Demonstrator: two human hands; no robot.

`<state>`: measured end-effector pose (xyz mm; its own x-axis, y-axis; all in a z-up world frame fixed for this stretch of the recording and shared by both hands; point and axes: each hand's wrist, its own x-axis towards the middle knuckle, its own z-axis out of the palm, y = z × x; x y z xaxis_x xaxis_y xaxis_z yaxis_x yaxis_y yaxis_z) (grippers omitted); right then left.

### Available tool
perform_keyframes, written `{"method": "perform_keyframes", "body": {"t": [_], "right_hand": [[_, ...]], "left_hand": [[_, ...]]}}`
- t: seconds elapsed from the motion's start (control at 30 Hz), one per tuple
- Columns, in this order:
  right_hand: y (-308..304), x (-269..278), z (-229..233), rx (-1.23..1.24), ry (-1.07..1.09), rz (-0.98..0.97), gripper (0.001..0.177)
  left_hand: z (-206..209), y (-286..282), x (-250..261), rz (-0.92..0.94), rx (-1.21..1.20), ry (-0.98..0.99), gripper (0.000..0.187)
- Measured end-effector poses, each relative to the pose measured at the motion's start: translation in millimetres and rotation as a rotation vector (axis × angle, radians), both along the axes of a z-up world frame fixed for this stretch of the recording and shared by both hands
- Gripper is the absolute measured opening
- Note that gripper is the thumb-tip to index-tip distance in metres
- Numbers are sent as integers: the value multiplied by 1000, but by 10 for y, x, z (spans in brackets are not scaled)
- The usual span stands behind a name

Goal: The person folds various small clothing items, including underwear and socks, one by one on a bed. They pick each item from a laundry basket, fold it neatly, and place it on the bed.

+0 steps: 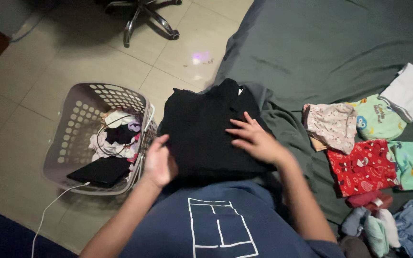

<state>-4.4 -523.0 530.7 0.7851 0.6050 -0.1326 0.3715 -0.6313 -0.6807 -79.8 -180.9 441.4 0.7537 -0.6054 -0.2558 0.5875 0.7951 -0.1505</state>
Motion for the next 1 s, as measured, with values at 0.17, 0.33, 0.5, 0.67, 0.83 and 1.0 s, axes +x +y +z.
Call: {"method": "perform_keyframes", "body": {"t": [0.17,0.33,0.5,0.67,0.83,1.0], "right_hand": [[-471,282,212,453,481,-86,80],[-335,67,228,-14,114,171,103],[-511,142,60,76,104,294,84],[-785,633,-138,172,423,-128,38],[-95,1409,-452,422,96,-575,43],[227,1741,-743,-589,72,-520,76]], "left_hand": [[153,-12,-80,378,1409,-552,67],[535,-126,-168,230,2325,-1426,69],[658,-48,-29,213,2050,-1983,45],[413,54,352,186,1665,-1164,23],[-33,49,1287,263,1900,-439,61],[-375,37,1372,-570,2537,-596,93]]}}
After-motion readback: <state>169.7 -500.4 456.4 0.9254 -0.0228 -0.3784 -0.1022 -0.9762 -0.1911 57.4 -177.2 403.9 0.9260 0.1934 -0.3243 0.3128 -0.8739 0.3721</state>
